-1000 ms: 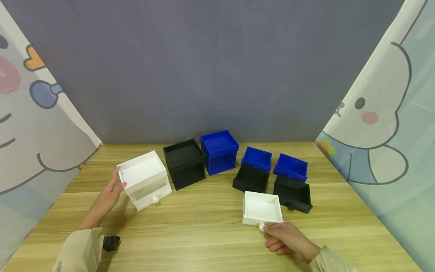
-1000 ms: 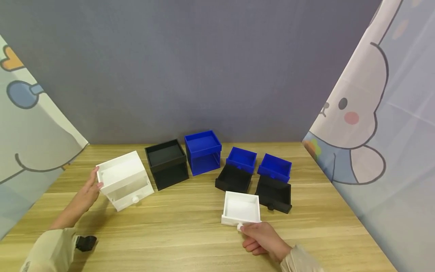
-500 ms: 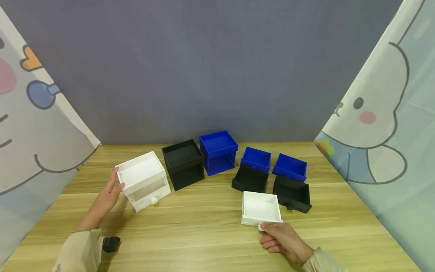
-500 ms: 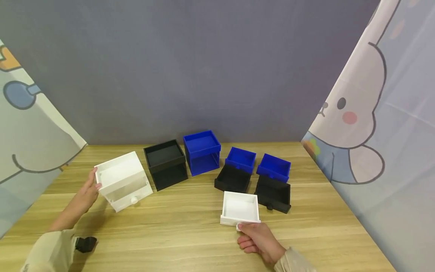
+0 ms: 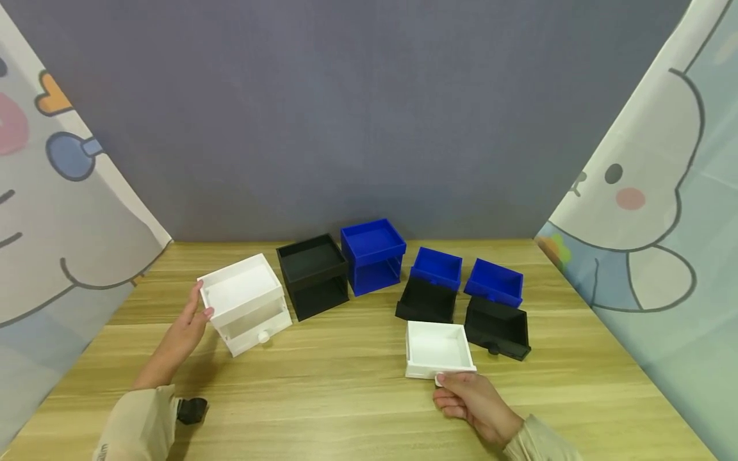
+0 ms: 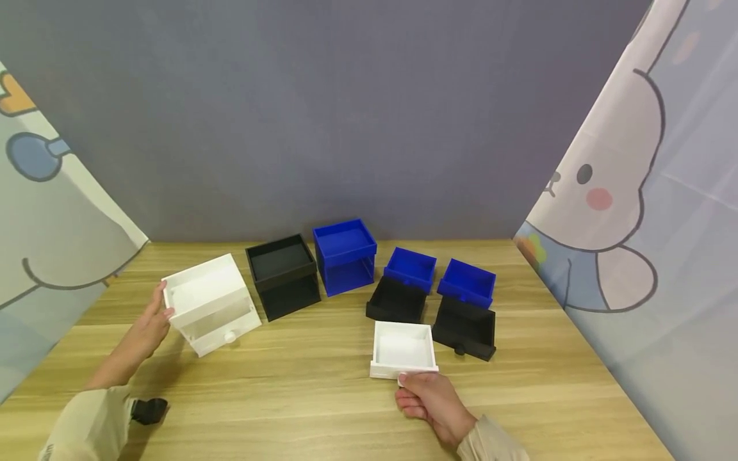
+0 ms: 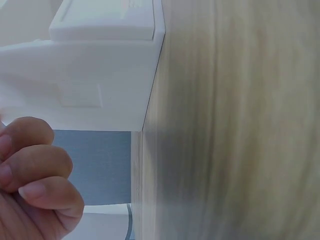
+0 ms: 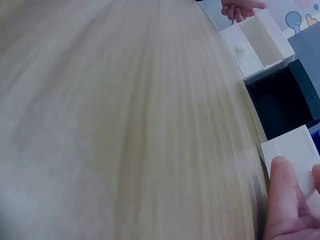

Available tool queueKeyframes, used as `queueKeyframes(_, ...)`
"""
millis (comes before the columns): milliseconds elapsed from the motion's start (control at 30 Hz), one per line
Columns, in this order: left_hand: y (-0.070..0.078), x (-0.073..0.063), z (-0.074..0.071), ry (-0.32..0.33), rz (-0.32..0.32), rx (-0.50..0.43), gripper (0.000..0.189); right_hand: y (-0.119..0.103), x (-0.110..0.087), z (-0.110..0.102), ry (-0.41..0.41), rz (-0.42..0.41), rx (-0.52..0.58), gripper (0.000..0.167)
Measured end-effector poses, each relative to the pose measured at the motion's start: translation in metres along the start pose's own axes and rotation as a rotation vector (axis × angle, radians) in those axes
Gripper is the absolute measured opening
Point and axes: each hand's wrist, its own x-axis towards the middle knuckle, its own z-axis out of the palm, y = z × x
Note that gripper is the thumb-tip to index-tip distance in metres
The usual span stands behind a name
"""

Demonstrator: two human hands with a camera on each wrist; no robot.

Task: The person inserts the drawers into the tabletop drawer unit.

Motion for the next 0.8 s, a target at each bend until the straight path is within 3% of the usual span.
queueKeyframes(267,0.000,-0.001,-0.001,0.005,-0.014,0.024,0.067,0.001,0.005,0.009,0.031,-0.030,0.036,0.017)
queueKeyframes(567,0.003,0.000,0.002,0.003,0.015,-0.023,0.068,-0.001,0.009,0.019,-0.039,-0.051,0.037,0.020)
queueKeyframes(800,0.003,-0.001,0.001,0.006,0.019,-0.027,0.067,-0.009,0.024,0.049,-0.122,-0.084,0.024,0.020)
